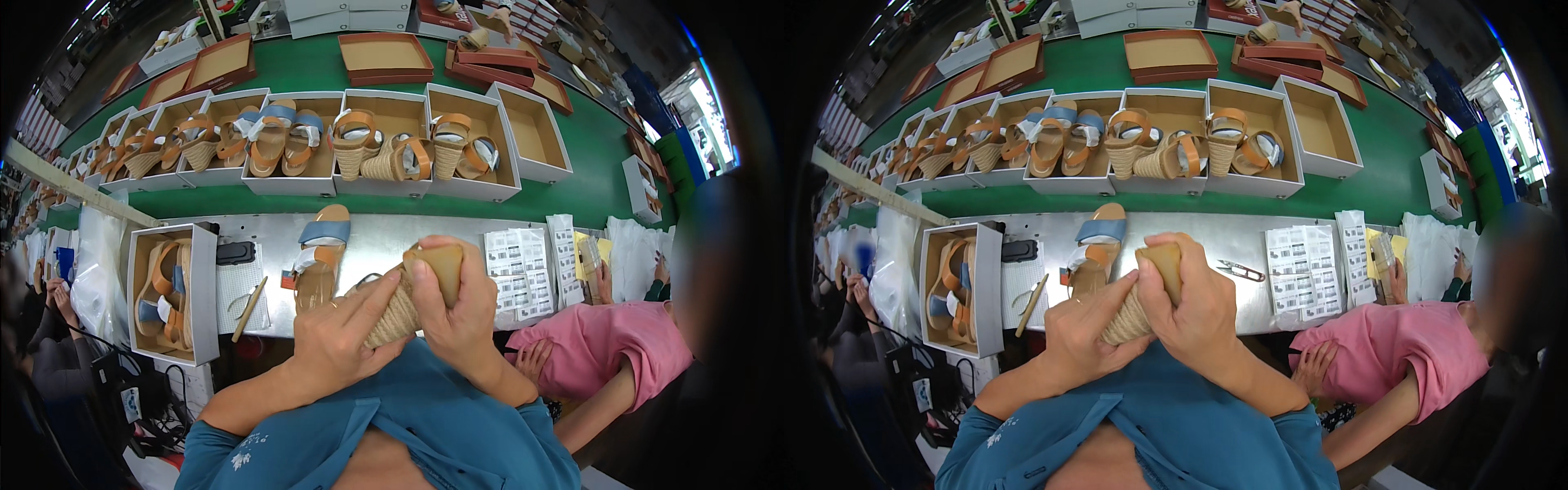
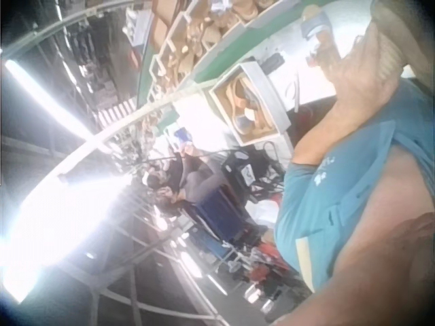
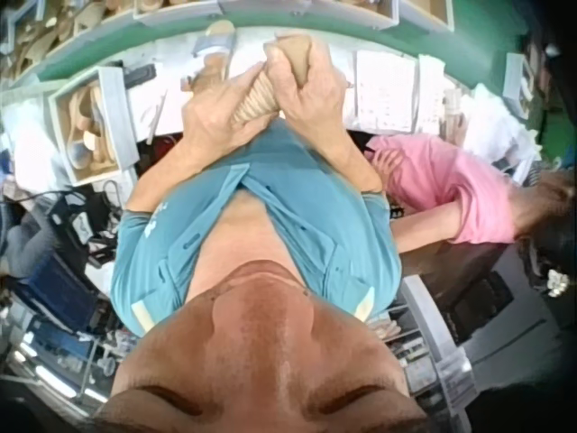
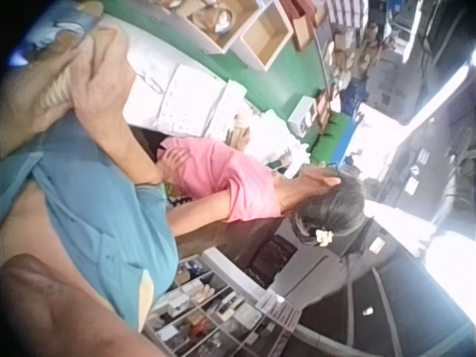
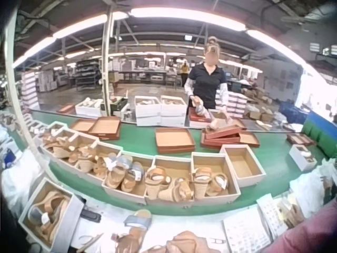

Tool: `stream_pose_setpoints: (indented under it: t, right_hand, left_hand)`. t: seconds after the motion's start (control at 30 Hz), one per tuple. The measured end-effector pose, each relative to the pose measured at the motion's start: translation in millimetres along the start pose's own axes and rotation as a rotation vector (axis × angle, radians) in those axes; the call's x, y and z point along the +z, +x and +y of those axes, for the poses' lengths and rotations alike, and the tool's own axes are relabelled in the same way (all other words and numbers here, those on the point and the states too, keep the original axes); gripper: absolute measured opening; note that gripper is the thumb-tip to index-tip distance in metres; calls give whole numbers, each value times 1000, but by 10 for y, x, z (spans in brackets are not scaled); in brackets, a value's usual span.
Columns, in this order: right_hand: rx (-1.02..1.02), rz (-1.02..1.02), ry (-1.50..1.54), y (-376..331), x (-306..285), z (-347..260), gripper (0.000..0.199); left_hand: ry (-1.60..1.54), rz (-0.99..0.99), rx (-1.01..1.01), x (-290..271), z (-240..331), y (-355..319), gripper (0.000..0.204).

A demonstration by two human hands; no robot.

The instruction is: The person picks up a pair of blue espadrille wedge sandals, inspects them, and places them into a white shoebox on a green assembly table. The person repeats this process with multiple pairs of sandals, arranging them in boxes along the table.

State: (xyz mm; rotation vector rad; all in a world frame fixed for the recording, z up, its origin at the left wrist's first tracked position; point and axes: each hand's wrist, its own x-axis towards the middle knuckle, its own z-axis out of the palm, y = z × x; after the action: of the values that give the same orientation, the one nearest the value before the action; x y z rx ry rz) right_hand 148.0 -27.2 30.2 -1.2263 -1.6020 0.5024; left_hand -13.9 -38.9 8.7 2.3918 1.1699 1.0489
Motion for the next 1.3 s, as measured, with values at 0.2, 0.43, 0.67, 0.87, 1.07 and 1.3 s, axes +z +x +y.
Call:
stream_pose_setpoints:
  t: [0.2, 0.43, 0.67, 0.87, 1.07, 1.3]
  right_hand:
    - [174, 150, 506, -210, 26, 81, 25]
    - [-131, 56, 319, -449, 52, 333, 28]
    - [-250, 87, 107, -386, 84, 297, 29]
    - [63, -14, 28, 54, 106, -47, 23]
    - [462, 344, 342, 46, 20, 662, 34]
    - [784, -180, -471, -968, 311, 2153, 54]
  left_hand:
    - [-38, 51, -98, -84, -61, 15, 72]
    - [-58, 71, -121, -92, -132, -26, 72]
    - [-69, 30, -131, -114, -123, -41, 70]
    - [-68, -23, -49, -73, -139, -64, 73]
    - [-130, 299, -192, 383, -612, -390, 69]
    - [-162, -557, -497, 496, -834, -727, 41]
